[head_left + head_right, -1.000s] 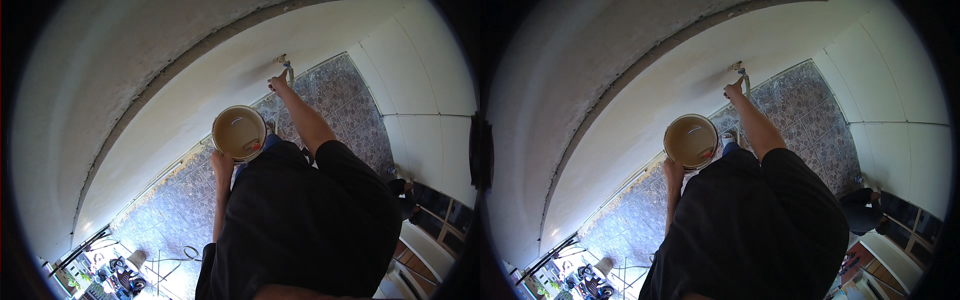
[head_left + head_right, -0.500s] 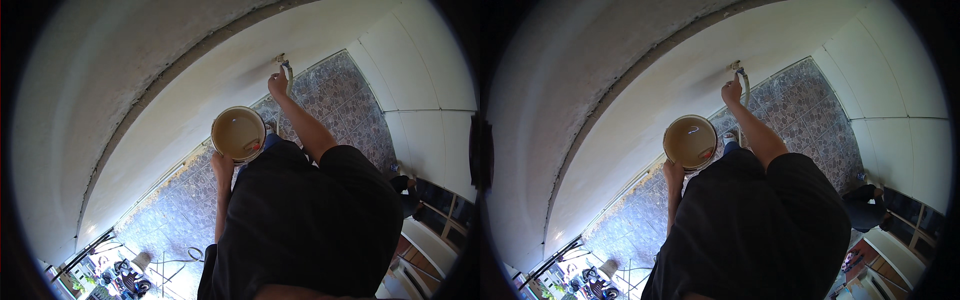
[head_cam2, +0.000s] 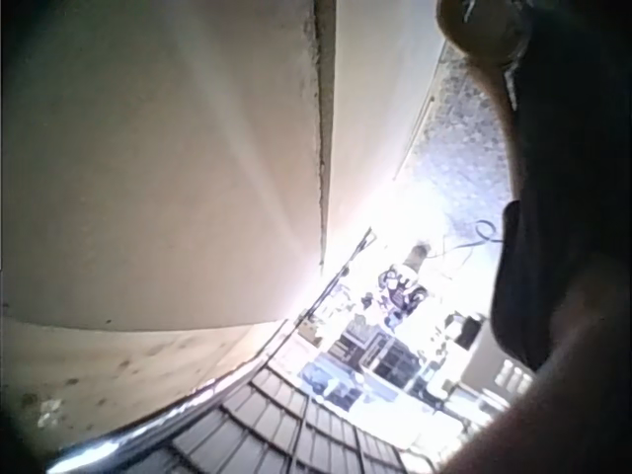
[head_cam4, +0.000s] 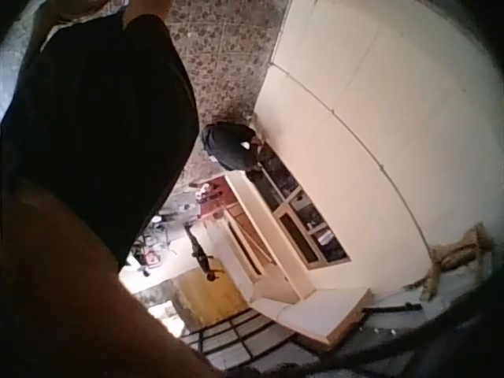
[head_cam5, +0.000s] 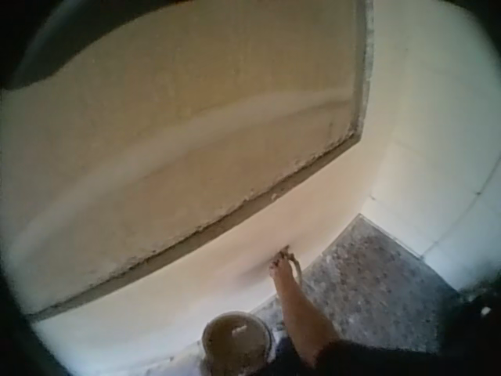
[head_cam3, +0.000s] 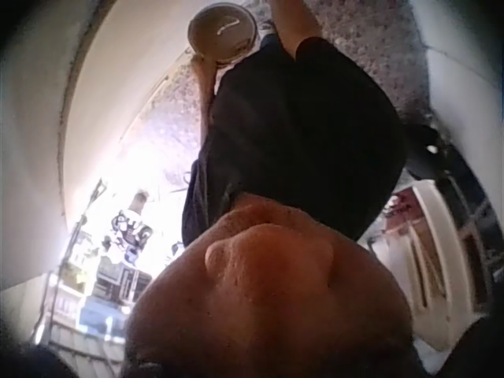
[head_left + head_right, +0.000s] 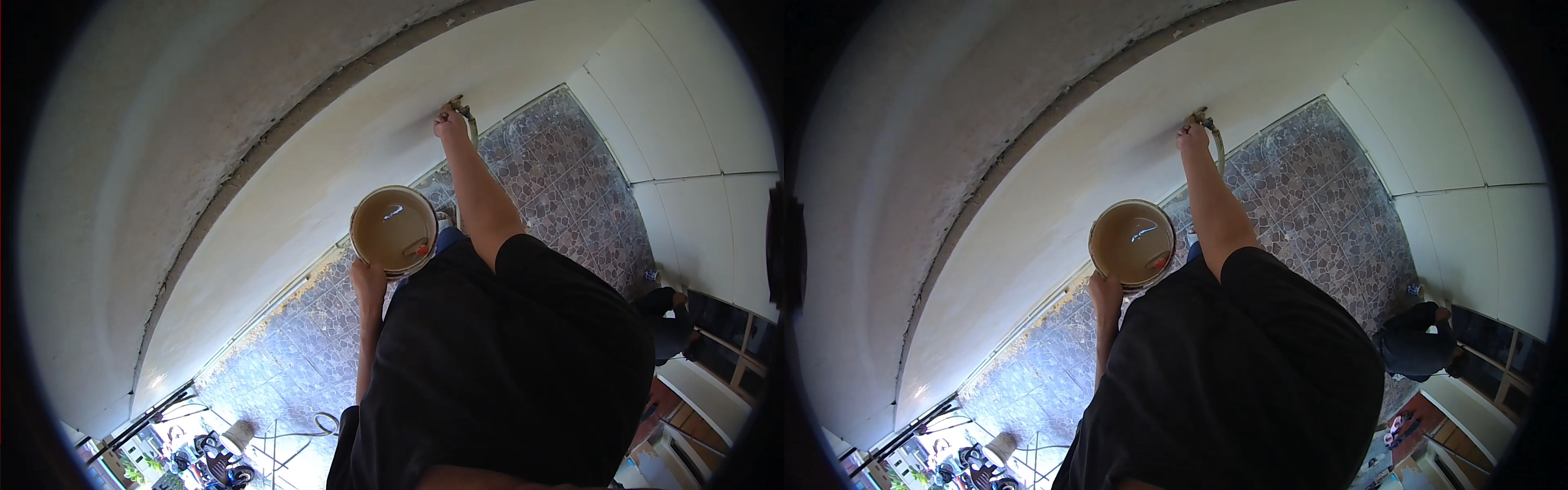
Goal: The person uses a paint brush to apply paint from a bucket onto a wall.
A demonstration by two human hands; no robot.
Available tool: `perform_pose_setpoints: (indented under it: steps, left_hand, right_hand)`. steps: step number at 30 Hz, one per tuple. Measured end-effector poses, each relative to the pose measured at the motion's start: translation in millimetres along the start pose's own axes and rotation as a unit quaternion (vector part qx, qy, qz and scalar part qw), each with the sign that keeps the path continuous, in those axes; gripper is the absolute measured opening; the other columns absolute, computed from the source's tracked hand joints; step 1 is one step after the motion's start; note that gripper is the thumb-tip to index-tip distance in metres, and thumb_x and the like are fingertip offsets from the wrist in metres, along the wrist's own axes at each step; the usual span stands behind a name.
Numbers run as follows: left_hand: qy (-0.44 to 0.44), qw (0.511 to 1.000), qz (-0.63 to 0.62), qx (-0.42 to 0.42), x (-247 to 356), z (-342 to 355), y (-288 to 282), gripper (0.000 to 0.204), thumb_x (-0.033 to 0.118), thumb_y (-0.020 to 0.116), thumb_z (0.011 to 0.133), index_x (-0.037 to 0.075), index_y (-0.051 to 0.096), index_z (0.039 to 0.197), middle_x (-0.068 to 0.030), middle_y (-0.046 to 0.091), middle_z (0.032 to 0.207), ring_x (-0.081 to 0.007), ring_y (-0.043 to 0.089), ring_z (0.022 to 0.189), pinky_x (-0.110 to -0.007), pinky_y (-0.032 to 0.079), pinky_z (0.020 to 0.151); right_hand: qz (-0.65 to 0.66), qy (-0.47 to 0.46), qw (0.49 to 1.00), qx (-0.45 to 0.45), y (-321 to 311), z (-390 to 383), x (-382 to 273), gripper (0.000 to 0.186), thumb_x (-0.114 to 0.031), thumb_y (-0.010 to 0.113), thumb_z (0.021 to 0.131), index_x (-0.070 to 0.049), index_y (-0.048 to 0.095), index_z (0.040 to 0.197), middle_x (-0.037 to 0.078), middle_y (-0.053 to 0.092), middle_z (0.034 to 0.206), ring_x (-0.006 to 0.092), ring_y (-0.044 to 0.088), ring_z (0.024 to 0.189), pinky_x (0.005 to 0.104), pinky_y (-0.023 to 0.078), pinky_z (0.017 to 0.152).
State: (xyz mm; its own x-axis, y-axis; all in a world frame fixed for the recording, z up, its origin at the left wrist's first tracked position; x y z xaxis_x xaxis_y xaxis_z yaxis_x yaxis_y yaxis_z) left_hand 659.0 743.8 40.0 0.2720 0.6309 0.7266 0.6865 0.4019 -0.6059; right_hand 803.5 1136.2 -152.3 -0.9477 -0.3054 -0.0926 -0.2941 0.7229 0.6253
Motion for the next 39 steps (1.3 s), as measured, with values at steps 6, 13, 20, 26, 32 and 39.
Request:
perform_pose_setpoints:
  steps: [6, 13, 20, 26, 32, 39]
  left_hand:
    - [-0.017, 1.0, -0.001, 0.002, -11.3, 2.2, 1.4, 0.039, 0.027, 0.055, 0.086, -0.011, 0.062, 0.084, -0.031, 0.063, 0.076, -0.0432, 0.066, 0.077, -0.048, 0.048, 0.066]
    - [-0.007, 1.0, -0.006, 0.015, -11.4, 1.2, -1.8, 0.038, 0.026, 0.055, 0.085, -0.011, 0.062, 0.083, -0.0308, 0.063, 0.074, -0.043, 0.066, 0.076, -0.047, 0.048, 0.065]
    - [-0.005, 1.0, -0.016, 0.0, -4.2, 2.1, 2.0, 0.037, 0.025, 0.055, 0.085, -0.011, 0.061, 0.082, -0.0304, 0.062, 0.074, -0.0431, 0.066, 0.076, -0.048, 0.047, 0.065]
    - [0.005, 1.0, 0.022, 0.012, -13.8, 7.3, 1.4, 0.035, 0.023, 0.054, 0.084, -0.011, 0.063, 0.084, -0.0313, 0.063, 0.077, -0.0464, 0.064, 0.078, -0.051, 0.047, 0.068]
    - [-0.003, 1.0, 0.002, 0.003, -16.4, 5.0, -1.5, 0.034, 0.022, 0.052, 0.084, -0.01, 0.063, 0.086, -0.0312, 0.063, 0.08, -0.0468, 0.064, 0.082, -0.05, 0.048, 0.071]
    - [0.01, 1.0, 0.018, -0.01, -3.4, 1.4, -1.1, 0.035, 0.023, 0.053, 0.084, -0.01, 0.063, 0.088, -0.0313, 0.064, 0.081, -0.0469, 0.064, 0.083, -0.05, 0.048, 0.072]
  right_hand:
    - [0.05, 0.004, 0.997, 0.065, 4.4, -15.8, 11.2, 0.017, -0.012, 0.066, 0.089, -0.015, 0.06, 0.074, -0.007, 0.039, 0.057, 0.0075, 0.033, 0.049, 0.0233, 0.023, 0.045]
    - [0.036, 0.014, 0.997, 0.071, 0.1, -17.1, 15.3, 0.01, -0.014, 0.063, 0.091, -0.017, 0.068, 0.083, -0.008, 0.038, 0.058, 0.0072, 0.032, 0.049, 0.0233, 0.024, 0.046]
    - [0.017, 0.007, 0.998, 0.053, -7.4, -3.8, -8.7, 0.017, -0.01, 0.052, 0.095, -0.012, 0.066, 0.104, -0.006, 0.037, 0.059, 0.0079, 0.03, 0.048, 0.0226, 0.023, 0.046]
    - [-0.165, 0.061, 0.983, -0.042, -60.1, -44.8, -10.2, 0.007, -0.016, 0.056, 0.097, -0.009, 0.06, 0.096, -0.004, 0.039, 0.065, 0.0074, 0.036, 0.052, 0.0225, 0.026, 0.043]
    - [-0.483, 0.031, 0.853, -0.196, -64.0, -126.0, -83.8, 0.01, -0.014, 0.055, 0.098, -0.006, 0.058, 0.094, -0.002, 0.049, 0.074, 0.007, 0.039, 0.054, 0.0209, 0.03, 0.044]
    - [-0.86, 0.022, 0.509, -0.018, -116.2, -114.3, -146.5, 0.023, -0.021, 0.064, 0.09, 0.0, 0.062, 0.099, 0.008, 0.064, 0.083, 0.0133, 0.063, 0.075, 0.024, 0.044, 0.051]
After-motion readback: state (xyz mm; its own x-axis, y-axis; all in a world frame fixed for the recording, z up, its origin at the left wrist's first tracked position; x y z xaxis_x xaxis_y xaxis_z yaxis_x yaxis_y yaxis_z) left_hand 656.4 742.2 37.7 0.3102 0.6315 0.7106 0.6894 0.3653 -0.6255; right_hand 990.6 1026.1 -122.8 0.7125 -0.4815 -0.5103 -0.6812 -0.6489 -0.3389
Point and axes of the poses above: each hand's wrist, its own z-axis towards the middle knuckle, its own y-axis out of the palm, x = y × z, the point moved 5 cm from there along z, towards the middle knuckle
